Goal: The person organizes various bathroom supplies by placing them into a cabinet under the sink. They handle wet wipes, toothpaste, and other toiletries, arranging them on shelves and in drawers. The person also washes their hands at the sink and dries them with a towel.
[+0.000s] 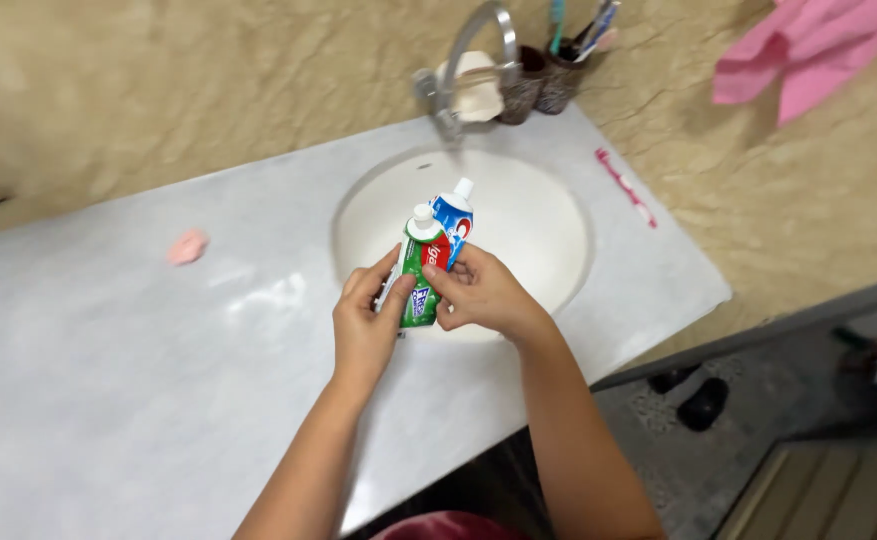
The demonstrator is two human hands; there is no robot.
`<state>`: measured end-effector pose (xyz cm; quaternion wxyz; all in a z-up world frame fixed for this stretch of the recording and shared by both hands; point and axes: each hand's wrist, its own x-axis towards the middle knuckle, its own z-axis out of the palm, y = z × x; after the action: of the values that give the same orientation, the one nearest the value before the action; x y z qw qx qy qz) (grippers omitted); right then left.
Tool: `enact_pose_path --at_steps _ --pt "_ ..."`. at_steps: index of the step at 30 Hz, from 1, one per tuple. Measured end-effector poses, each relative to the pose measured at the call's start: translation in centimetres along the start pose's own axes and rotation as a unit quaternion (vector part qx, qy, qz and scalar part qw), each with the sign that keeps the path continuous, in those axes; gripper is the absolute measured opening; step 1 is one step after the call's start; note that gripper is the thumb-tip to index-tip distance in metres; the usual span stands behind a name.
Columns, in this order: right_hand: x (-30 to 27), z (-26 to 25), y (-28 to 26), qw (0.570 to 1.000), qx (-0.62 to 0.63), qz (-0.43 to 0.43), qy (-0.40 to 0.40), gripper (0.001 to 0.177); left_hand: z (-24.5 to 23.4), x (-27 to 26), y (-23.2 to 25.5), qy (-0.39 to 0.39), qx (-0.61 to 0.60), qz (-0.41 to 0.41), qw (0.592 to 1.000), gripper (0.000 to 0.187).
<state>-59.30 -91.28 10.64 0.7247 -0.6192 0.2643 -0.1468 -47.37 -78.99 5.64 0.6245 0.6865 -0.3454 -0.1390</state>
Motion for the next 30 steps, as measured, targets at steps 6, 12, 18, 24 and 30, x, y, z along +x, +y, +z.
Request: enact_pose_path --at_steps 6,12,18,24,30 --pt "5.6 -13.6 1.0 0.997 -0.021 0.031 0.06 0.016 13.9 6.1 -1.1 -0.028 -0.064 -0.086 0.994 0.033" --pt "13.4 -20.9 2.0 0.973 0.024 -0.146 0.175 0.012 17.4 11.3 -1.0 0.003 0.046 0.005 0.999 0.037" --pt "24.2 -28.3 -3.9 0.881 0.023 -0.358 0.308 0.014 18.1 14.7 0.2 -0.022 0.039 -0.021 0.999 0.024" --pt "30.9 -29.5 -6.7 0.844 -0.174 -0.343 0.374 0.023 17.8 16.9 0.8 -0.009 0.017 -0.043 0.999 0.023" --pt "32.9 -31.3 -6.1 0.795 -0.324 -0.353 0.372 0.02 18.4 18.3 0.7 -0.022 0.023 -0.054 0.998 0.021"
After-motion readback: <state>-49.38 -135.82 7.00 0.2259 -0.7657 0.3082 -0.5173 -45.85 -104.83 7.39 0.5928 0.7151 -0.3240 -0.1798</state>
